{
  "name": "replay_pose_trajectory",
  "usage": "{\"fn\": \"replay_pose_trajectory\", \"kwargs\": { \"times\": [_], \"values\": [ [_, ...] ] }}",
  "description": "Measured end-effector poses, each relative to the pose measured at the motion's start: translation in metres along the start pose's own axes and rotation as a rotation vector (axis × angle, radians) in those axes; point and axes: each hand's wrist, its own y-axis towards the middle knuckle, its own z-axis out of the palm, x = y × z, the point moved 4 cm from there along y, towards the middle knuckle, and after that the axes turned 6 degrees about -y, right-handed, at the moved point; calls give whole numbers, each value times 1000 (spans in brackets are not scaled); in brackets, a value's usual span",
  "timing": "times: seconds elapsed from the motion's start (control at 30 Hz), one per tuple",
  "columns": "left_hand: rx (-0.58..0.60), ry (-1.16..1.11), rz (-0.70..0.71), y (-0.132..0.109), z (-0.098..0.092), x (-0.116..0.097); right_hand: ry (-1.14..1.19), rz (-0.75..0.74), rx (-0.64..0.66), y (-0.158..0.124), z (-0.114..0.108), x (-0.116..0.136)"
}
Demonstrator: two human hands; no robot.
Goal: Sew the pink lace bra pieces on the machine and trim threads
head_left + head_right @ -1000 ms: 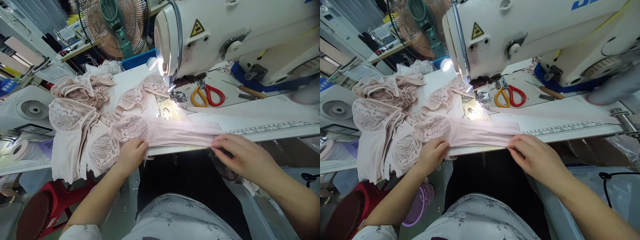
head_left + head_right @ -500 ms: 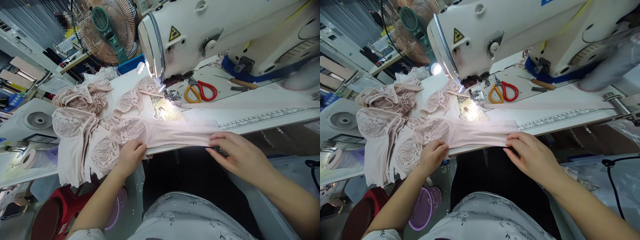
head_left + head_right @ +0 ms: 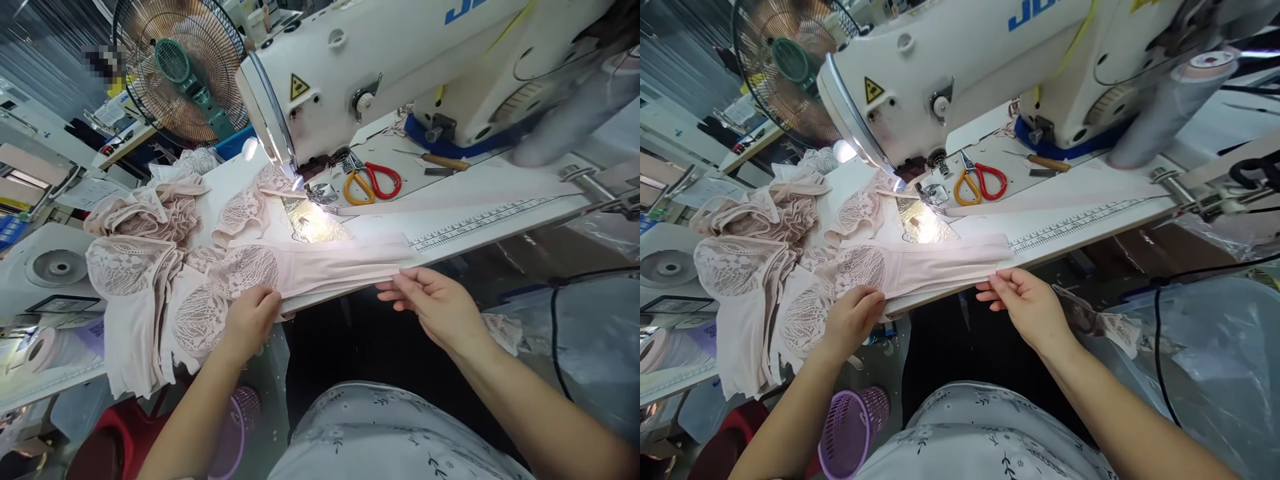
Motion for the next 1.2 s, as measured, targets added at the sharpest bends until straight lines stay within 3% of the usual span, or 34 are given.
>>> {"fn": "replay_pose_trajectory", "kwargs": {
  "times": [0.23, 0.4, 0.47, 0.53, 0.6, 0.63, 0.7, 0.77, 0.9, 0.97, 1.07, 1.2],
  "values": [
    [165, -6, -36, 5, -5, -11, -27, -34, -90, -2, -18, 2],
    [50, -109, -76, 19, -28, -11, -215, -133, -119, -13, -22, 1],
    [31, -139, -110, 31, -42, -6, -394, -354, -148, -15, -18, 15],
    [77, -155, -142, 46, -55, -1, -619, -696, -121, -14, -6, 36],
    [157, -159, -169, 61, -65, 3, -781, -978, -26, -10, 10, 55],
    [200, -163, -177, 68, -71, 4, -822, -1043, 43, -6, 17, 64],
    [280, -186, -189, 80, -85, 5, -853, -1015, 194, 4, 26, 80],
    [375, -243, -190, 89, -104, 3, -838, -845, 350, 9, 27, 94],
    [602, -463, -114, 98, -146, -2, -690, -550, 559, 1, 7, 116],
    [706, -614, -87, 101, -154, -1, -634, -453, 643, -1, -1, 120],
    [851, -766, -129, 107, -134, 12, -691, -399, 654, 8, -4, 121],
    [928, -746, -283, 115, -67, 44, -862, -482, 450, 40, 5, 113]
  ]
}}
